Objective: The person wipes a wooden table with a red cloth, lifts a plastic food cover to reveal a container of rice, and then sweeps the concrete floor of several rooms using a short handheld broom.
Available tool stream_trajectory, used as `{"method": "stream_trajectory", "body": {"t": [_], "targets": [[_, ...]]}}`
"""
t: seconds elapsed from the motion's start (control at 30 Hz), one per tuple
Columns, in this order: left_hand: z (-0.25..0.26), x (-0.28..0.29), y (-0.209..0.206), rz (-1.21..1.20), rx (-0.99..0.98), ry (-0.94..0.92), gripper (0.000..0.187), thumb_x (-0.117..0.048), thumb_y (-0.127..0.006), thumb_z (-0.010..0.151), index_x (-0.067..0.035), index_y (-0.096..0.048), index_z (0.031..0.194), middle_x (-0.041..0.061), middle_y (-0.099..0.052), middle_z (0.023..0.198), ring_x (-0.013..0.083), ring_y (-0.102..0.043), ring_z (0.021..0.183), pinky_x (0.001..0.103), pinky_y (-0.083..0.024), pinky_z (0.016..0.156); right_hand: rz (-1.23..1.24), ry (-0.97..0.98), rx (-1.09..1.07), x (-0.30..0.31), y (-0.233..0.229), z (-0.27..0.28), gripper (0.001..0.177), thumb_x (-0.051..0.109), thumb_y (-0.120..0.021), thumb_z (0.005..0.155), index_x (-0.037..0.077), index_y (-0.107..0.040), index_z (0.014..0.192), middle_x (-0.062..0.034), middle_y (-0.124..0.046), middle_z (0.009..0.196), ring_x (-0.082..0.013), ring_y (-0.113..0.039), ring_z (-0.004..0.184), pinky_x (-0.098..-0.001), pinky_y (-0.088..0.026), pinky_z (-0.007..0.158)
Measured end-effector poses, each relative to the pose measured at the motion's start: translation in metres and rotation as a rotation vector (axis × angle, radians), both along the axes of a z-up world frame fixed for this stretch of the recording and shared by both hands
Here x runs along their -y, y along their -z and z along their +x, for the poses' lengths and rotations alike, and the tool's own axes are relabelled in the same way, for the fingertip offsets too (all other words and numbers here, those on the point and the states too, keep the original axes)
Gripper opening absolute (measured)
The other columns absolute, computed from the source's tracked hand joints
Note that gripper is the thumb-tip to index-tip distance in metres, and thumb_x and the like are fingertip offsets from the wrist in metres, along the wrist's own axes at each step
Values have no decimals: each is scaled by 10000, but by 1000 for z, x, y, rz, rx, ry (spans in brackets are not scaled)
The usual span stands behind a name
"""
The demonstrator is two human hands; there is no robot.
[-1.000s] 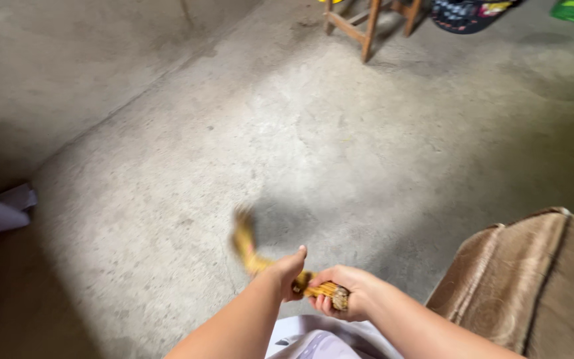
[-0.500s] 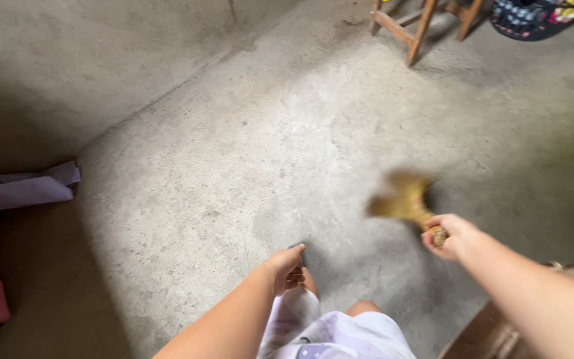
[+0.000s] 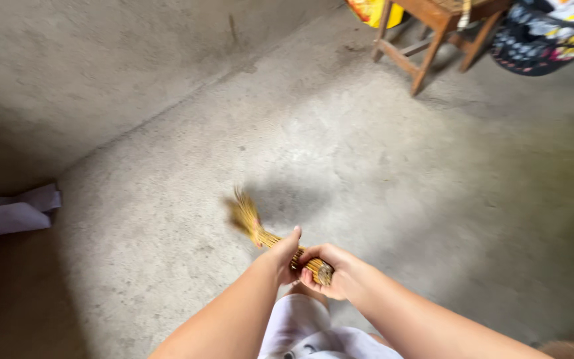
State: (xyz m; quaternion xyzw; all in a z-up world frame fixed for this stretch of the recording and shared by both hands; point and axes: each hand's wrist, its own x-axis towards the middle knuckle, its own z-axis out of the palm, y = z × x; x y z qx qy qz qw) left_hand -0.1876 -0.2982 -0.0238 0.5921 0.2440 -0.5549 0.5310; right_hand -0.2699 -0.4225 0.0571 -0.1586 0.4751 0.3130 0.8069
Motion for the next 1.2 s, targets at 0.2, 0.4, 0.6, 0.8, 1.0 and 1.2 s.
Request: {"method": "stream_trajectory", "body": {"t": [0.2,0.4,0.6,0.8,1.0,1.2], "targets": [[65,-3,5,147,84,10,811,-594,-499,981,-194,-229,1633,180,-313,1621,350,-594,1190,500,-513,1031,31,334,-209,105,75,22,310,60,-673,858,-86,-526,1087,-167,-593,852,-221,-608,615,-295,-575,527],[95,-6,12,201,84,66,711,-405,-505,998,-183,-270,1630,131,-264,1691,328,-572,1249,521,-491,1076,-188,610,-448,261,83,-16,426,86,-690,843,-131,-521,1167,-118,-587,789,-144,-578,556,-217,-528,451],[118,6,-3,237,74,96,660,-373,-518,1003,-131,-343,1591,160,-368,1604,301,-613,1167,498,-523,1066,-667,403,-341,281,62,36,301,92,-679,878,-30,-519,1103,-94,-607,789,-142,-601,565,-279,-576,496],[147,17,25,222,61,188,702,-476,-547,997,50,-503,1459,217,-554,1421,303,-632,1086,442,-539,985,-354,120,-189,143,-30,60,238,41,-687,806,-25,-538,979,-104,-583,663,-137,-518,447,-253,-483,385],[175,37,58,239,42,208,712,-606,-443,1004,-139,-392,1539,106,-457,1550,324,-554,1181,505,-437,1047,8,-286,136,57,1,138,218,78,-738,874,2,-540,923,-100,-593,696,-159,-563,471,-262,-508,404],[190,63,64,340,35,157,699,-578,-464,987,-190,-422,1567,160,-495,1550,359,-503,1326,559,-442,1072,-1,-159,52,117,99,167,201,54,-732,864,24,-536,898,-84,-522,661,-174,-513,481,-293,-481,433]]}}
